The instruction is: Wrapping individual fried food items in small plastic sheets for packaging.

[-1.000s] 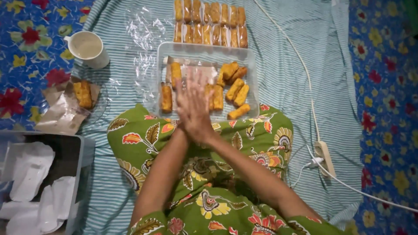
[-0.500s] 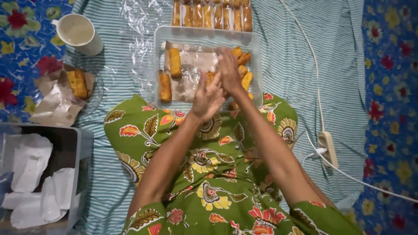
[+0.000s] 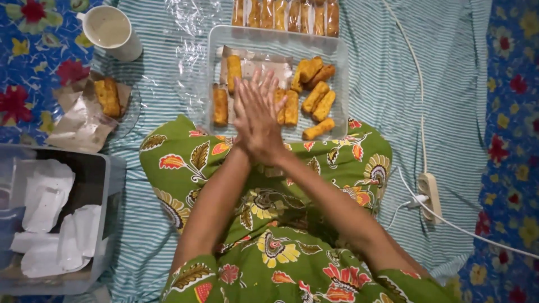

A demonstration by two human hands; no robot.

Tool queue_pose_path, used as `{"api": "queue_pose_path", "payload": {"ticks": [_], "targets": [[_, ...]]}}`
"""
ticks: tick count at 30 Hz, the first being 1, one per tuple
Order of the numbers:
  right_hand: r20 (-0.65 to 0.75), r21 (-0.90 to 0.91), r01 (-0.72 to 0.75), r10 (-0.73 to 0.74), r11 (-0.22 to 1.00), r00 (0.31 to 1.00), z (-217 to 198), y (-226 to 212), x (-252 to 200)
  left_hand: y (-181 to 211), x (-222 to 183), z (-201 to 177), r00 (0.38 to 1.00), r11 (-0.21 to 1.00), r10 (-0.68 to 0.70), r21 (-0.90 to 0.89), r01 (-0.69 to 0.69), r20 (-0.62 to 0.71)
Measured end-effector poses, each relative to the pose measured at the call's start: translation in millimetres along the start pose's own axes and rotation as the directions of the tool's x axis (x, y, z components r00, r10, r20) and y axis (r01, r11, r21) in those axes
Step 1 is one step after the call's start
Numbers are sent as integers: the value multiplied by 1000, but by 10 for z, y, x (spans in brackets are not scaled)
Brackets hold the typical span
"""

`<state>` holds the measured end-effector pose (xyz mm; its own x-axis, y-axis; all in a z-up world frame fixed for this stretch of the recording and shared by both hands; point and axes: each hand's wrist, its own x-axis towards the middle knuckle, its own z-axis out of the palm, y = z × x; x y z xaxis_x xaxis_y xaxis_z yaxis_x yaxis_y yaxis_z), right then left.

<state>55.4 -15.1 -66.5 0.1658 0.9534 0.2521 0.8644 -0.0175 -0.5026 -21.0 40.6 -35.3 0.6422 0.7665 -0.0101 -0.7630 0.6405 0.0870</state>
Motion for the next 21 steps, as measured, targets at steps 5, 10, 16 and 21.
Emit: {"api": "queue_pose_path", "payload": {"ticks": [5, 10, 16, 21], "targets": [[87, 61, -85, 79, 995, 993, -432, 160, 531, -197, -17, 564, 992, 973, -75, 212, 95, -100], [147, 194, -269, 243, 943, 959, -670, 569, 594, -406, -37, 252, 957, 949, -285, 159, 274, 53], [-116, 375, -187, 246, 908, 962, -644, 238, 341, -548, 23, -102, 968, 943, -250, 232, 240, 13], [97, 269, -76, 52, 960, 994, -796, -1003, 53, -186, -85, 172, 993, 956, -119, 273, 107, 25]]}}
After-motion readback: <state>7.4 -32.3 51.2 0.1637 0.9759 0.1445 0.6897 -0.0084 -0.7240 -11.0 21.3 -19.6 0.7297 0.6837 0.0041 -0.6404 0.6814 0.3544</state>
